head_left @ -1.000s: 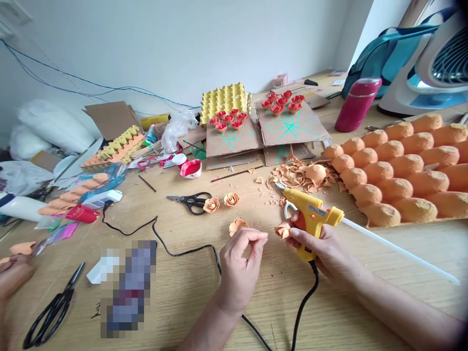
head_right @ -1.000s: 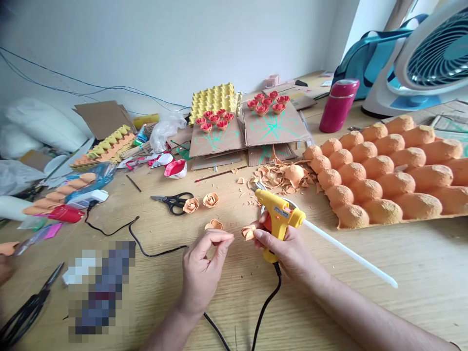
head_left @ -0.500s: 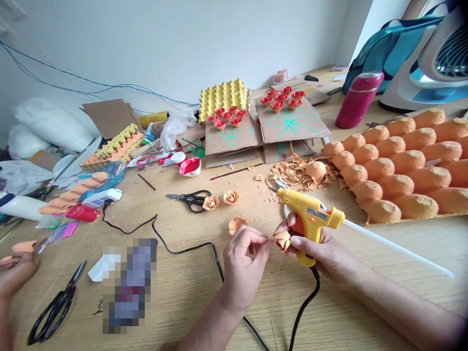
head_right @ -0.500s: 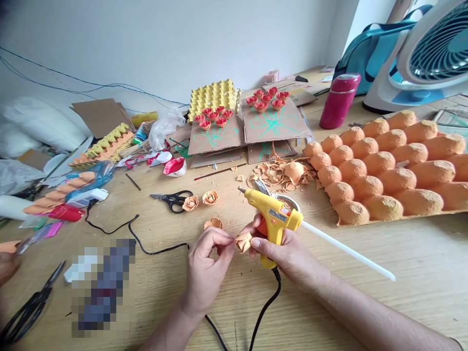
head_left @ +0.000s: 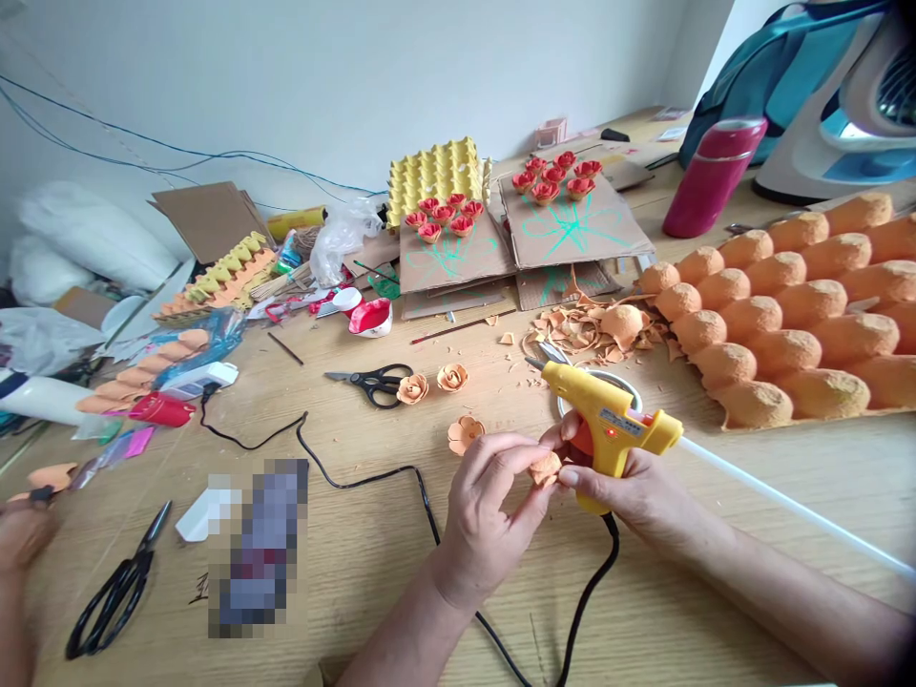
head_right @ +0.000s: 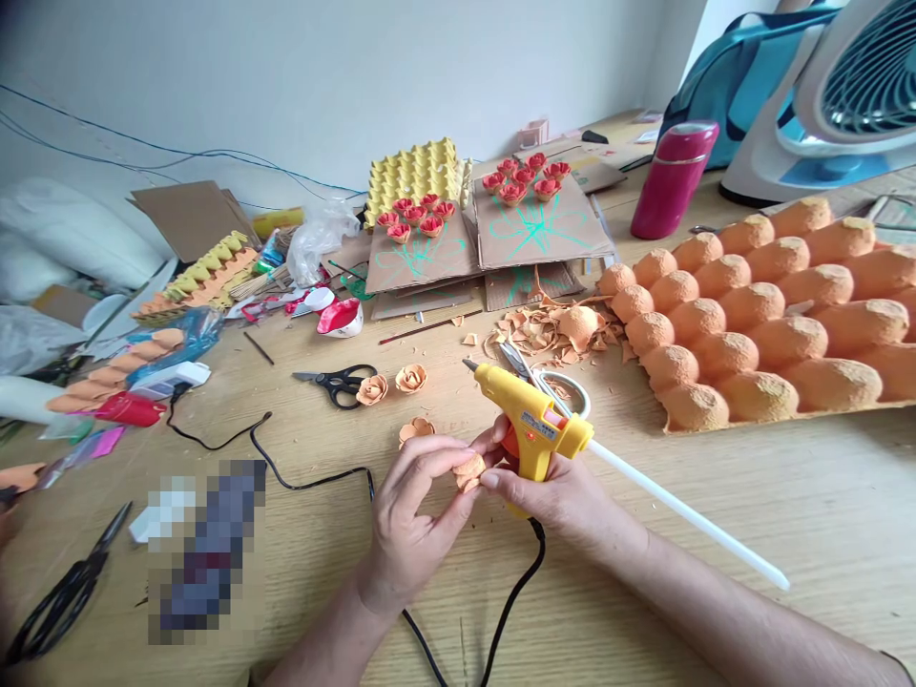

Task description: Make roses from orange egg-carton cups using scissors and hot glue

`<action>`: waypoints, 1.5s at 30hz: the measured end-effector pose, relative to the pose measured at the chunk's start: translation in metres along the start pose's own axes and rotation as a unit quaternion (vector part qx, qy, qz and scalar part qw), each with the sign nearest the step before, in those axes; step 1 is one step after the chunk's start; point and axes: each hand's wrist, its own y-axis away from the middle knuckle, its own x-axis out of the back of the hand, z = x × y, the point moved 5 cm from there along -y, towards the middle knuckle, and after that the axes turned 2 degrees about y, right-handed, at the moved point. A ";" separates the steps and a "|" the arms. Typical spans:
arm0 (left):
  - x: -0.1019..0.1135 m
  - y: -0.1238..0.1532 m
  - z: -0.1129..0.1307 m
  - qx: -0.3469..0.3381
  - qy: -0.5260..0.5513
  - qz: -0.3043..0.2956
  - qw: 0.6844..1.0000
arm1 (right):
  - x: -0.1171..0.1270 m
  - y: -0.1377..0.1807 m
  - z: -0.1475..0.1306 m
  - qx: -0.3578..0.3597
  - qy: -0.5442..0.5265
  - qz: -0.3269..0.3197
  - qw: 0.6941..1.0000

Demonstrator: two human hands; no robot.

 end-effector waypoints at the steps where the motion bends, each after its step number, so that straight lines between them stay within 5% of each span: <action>1: 0.000 0.000 0.000 0.001 0.000 0.004 1.000 | -0.001 -0.001 -0.001 0.005 0.005 -0.003 1.000; 7: 0.001 -0.001 -0.001 0.039 -0.002 0.043 0.998 | 0.005 -0.003 -0.007 0.067 0.024 0.040 0.997; 15: -0.009 0.001 -0.006 0.121 0.026 -0.020 0.992 | 0.004 0.000 -0.002 0.071 0.097 0.001 0.993; 20: -0.011 0.002 -0.005 0.109 0.032 -0.031 0.993 | 0.000 0.000 -0.008 0.068 0.130 0.002 0.989; 32: -0.013 0.005 -0.011 0.156 0.050 -0.039 0.986 | 0.015 -0.001 -0.023 0.098 0.144 0.126 0.977; 37: -0.013 0.004 -0.010 0.159 0.063 -0.033 0.985 | 0.011 -0.003 -0.017 0.085 0.127 0.086 0.985; 45: -0.011 0.003 -0.009 0.129 0.077 -0.030 0.988 | 0.014 -0.004 -0.013 0.076 0.125 0.115 0.983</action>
